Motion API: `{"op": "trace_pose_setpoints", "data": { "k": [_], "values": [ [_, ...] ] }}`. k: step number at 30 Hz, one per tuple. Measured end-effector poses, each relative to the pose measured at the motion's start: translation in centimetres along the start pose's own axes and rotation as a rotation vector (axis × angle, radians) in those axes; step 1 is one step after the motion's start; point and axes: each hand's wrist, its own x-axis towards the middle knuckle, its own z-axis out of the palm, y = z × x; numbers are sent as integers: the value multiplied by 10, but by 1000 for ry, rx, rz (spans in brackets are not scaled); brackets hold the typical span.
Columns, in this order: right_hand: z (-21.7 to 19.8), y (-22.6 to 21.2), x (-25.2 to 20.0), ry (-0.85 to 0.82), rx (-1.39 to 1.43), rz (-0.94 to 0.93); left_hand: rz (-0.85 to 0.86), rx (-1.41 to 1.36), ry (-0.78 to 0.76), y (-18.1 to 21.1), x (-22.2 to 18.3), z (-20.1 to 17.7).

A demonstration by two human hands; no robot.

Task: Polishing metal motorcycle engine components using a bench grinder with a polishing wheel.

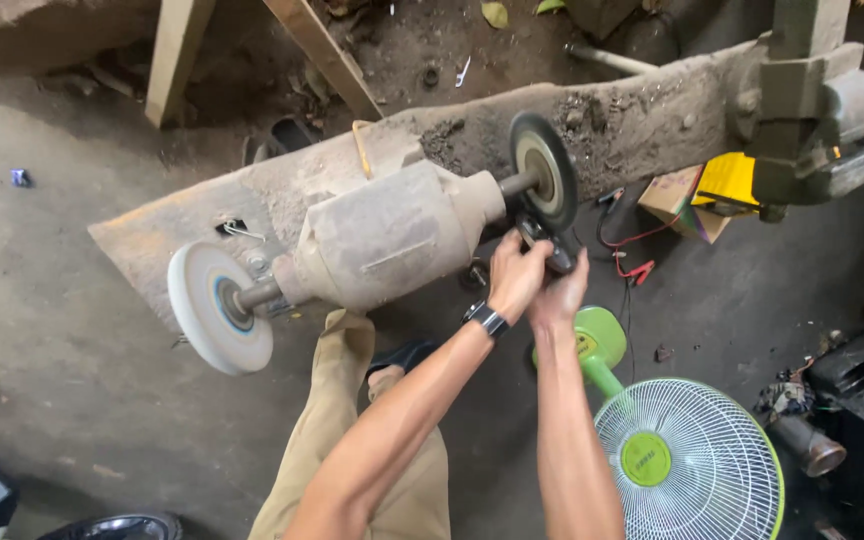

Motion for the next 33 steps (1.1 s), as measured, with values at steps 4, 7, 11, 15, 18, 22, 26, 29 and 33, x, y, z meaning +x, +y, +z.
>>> {"op": "trace_pose_setpoints", "data": {
  "k": [4,7,11,15,18,22,26,29,33],
  "values": [
    [45,-18,-63,-27,15,-4,-12,8,-223,1,-28,-31],
    [29,-25,-75,-173,-146,-44,115,-153,-466,-23,-41,-47],
    [4,-15,-34,-114,-526,-64,-42,-550,-494,-99,-6,-31],
    [28,-15,12,-113,-786,-124,-100,-603,-426,-109,38,-21],
    [44,-17,-5,-97,-804,-133,-115,-653,-442,-117,32,-19],
    [37,-30,-31,-110,-827,-195,-101,-737,-516,-118,15,-13],
    [49,-49,-54,-109,-614,-247,-118,-722,-602,-59,-1,-4],
    [43,-52,-32,-111,-442,-240,-125,-588,-612,-72,26,14],
    [5,-31,31,-37,-297,-131,-136,-526,-567,-107,74,17]
  ]
}}
